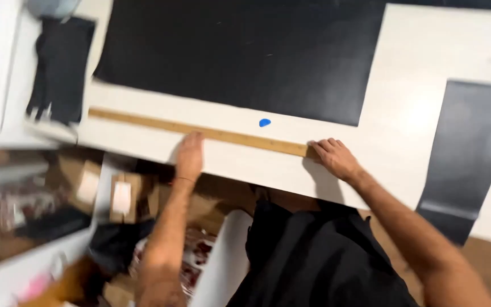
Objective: Measuring, marking, and cutting a piece of black leather material on a workshop table.
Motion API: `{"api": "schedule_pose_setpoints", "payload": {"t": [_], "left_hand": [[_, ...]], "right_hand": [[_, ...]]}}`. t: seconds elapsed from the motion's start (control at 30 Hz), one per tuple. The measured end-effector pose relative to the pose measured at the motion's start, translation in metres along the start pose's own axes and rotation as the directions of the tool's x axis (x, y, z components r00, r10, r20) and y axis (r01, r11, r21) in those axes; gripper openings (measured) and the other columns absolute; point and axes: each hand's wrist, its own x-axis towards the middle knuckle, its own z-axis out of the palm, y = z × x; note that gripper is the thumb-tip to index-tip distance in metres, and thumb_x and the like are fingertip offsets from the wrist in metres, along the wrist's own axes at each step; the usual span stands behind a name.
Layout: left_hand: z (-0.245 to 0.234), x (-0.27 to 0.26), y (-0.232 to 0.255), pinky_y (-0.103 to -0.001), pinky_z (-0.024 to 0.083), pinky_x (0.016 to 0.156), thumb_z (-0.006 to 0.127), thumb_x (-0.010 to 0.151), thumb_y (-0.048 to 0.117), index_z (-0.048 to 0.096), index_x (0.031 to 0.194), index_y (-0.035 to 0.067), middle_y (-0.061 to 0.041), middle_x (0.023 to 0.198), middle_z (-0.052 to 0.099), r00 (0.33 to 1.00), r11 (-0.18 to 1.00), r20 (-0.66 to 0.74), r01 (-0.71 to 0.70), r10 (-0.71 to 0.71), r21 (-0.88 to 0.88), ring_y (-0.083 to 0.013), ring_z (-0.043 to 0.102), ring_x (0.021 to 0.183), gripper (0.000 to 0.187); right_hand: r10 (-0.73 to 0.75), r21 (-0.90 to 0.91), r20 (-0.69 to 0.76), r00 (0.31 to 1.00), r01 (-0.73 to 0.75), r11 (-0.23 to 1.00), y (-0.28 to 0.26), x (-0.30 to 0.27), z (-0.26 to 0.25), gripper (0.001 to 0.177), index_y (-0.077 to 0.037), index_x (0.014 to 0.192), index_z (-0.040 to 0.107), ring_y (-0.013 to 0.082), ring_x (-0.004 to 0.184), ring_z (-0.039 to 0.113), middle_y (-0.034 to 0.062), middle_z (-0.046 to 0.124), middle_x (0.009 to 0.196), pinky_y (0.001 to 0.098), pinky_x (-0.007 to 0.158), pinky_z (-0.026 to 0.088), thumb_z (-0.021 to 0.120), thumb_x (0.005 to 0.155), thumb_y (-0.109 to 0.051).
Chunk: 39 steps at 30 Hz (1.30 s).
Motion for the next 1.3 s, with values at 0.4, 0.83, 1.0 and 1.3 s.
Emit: {"api": "schedule_pose_setpoints", "payload": {"t": [0.4, 0.83, 1.0, 1.3], "left_hand": [[0.061, 0.039, -0.108, -0.018, 0.042, 0.060, 0.050, 0.095, 0.035, 0.050, 0.091, 0.023, 0.012, 0.073, 0.046, 0.827, 0.930, 0.435, -0.359, 0.356, -0.080, -0.0060, 0.037, 0.062, 0.012], [-0.110, 0.125, 0.274, -0.032, 0.044, 0.073, 0.083, 0.064, 0.018, 0.064, 0.105, 0.015, -0.001, 0.094, 0.064, 0.798, 0.568, -0.426, -0.603, 0.427, -0.560, -0.0205, 0.060, 0.084, 0.045], [-0.076, 0.128, 0.309, -0.047, 0.048, 0.113, 0.058, 0.102, -0.005, 0.069, 0.131, 0.009, -0.012, 0.128, 0.071, 0.756, 0.626, -0.581, -0.617, 0.303, -0.477, -0.0301, 0.065, 0.122, 0.034], [-0.044, 0.125, 0.354, -0.046, 0.049, 0.117, 0.071, 0.105, 0.031, 0.062, 0.137, -0.002, -0.020, 0.139, 0.061, 0.804, 0.674, -0.510, -0.562, 0.307, -0.480, -0.0338, 0.056, 0.133, 0.047]], "right_hand": [[0.427, -0.012, 0.469, 0.773, -0.478, 0.878, 0.044, -0.217, -0.095, 0.059, -0.022, 0.126, 0.053, 0.0250, 0.108, 0.073, 0.0001, 0.071, 0.121, 0.0394, 0.094, 0.056, 0.069, 0.070, -0.020], [0.360, -0.059, 0.053, 0.932, -0.357, 0.932, 0.082, -0.180, -0.145, 0.085, -0.050, 0.158, 0.038, 0.0196, 0.090, 0.057, 0.0039, 0.067, 0.118, 0.0387, 0.083, 0.047, 0.077, 0.084, -0.032], [0.350, 0.077, -0.092, 0.932, -0.344, 0.936, 0.184, -0.231, -0.117, 0.075, -0.027, 0.152, 0.053, 0.0231, 0.070, 0.062, 0.0126, 0.074, 0.104, 0.0387, 0.064, 0.053, 0.080, 0.085, -0.008], [0.346, 0.034, -0.002, 0.938, -0.346, 0.938, 0.286, -0.253, -0.041, 0.058, -0.024, 0.159, 0.056, 0.0360, 0.116, 0.064, 0.0147, 0.066, 0.127, 0.0538, 0.126, 0.044, 0.060, 0.101, -0.031]]}}
